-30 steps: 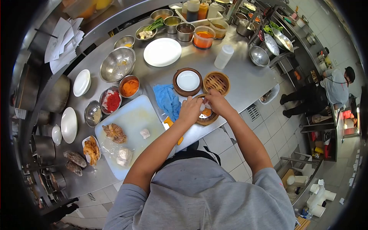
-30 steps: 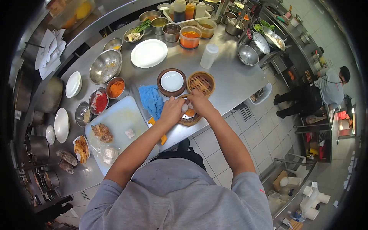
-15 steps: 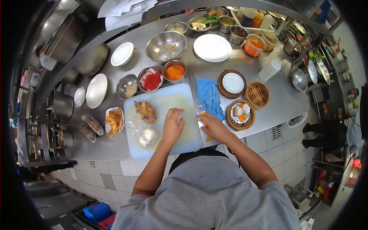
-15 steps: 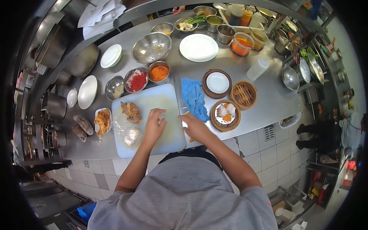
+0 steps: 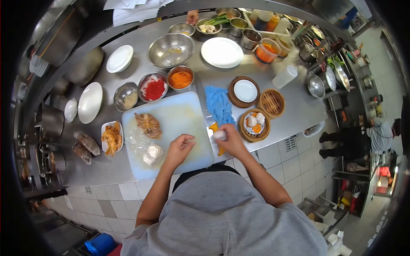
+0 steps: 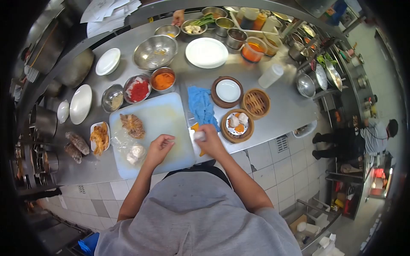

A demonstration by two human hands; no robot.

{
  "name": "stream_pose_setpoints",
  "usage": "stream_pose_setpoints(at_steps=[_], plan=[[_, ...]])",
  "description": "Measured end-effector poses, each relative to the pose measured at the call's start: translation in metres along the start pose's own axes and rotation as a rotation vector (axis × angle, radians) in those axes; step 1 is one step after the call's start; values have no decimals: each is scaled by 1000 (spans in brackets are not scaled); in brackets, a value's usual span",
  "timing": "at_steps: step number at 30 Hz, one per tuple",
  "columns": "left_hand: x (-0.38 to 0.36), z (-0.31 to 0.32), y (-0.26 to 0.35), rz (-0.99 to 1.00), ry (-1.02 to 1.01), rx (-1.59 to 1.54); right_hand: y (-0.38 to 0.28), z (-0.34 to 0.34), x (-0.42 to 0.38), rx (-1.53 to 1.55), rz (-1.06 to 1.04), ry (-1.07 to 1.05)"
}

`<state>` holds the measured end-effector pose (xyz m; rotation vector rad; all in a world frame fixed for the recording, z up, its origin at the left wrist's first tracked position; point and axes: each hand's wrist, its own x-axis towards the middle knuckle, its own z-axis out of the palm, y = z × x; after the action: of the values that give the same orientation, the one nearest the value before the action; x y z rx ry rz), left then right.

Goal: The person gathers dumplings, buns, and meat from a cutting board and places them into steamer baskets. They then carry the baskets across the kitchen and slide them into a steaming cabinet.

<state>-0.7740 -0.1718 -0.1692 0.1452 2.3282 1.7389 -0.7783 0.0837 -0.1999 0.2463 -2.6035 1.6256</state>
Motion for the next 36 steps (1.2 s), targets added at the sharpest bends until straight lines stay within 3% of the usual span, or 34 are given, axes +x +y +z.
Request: stream_pose_setpoints(at_steps=[2, 3, 4, 6, 11, 14, 19, 21, 23, 24, 26, 27, 28, 29, 30, 31, 33, 36], plan=[[0, -18, 15, 65, 56, 70, 1, -53, -10, 1, 302, 178], [-1, -30, 20, 125, 127, 152, 12, -77, -16, 38, 245, 288], [-2, -44, 23, 128, 116, 152, 15, -99, -21, -78, 408, 344], [-2, -71, 27, 92, 196, 368, 38, -124, -23, -75, 494, 283], [-19, -140, 26, 26, 388, 579, 65, -137, -9, -421, 431, 209], [-43, -169, 2, -127, 349, 614, 57, -139, -6, -478, 385, 242], [-66, -148, -38, -98, 423, 489, 18, -122, 8, -460, 358, 279], [-69, -129, -51, -122, 402, 385, 14, -99, 15, -97, 330, 51], [-67, -107, -52, -290, 330, 40, -22, -60, 26, -71, 219, -271], [-63, -102, -42, -411, 264, 19, -35, -36, 28, -15, 187, -407], [-59, -95, -39, -406, 221, -16, -29, 17, 24, 179, 256, -729], [-54, -89, -37, -416, 194, -44, -42, 37, 23, 97, 186, -814], [-49, -78, -31, -391, 149, -52, -29, 61, 17, 144, 179, -833], [-45, -67, -22, -389, 152, -275, -31, 73, 18, 217, 208, -826], [-36, -54, -16, -393, 150, -498, -41, 76, 20, 361, 391, -832], [-24, -36, -12, -383, 101, -503, -47, 70, 18, 349, 408, -786], [-5, 4, -1, -159, 221, -723, -54, 55, 13, 752, 453, -565], [34, 43, 45, 11, 80, -551, -47, 11, 9, 986, 530, -297]])
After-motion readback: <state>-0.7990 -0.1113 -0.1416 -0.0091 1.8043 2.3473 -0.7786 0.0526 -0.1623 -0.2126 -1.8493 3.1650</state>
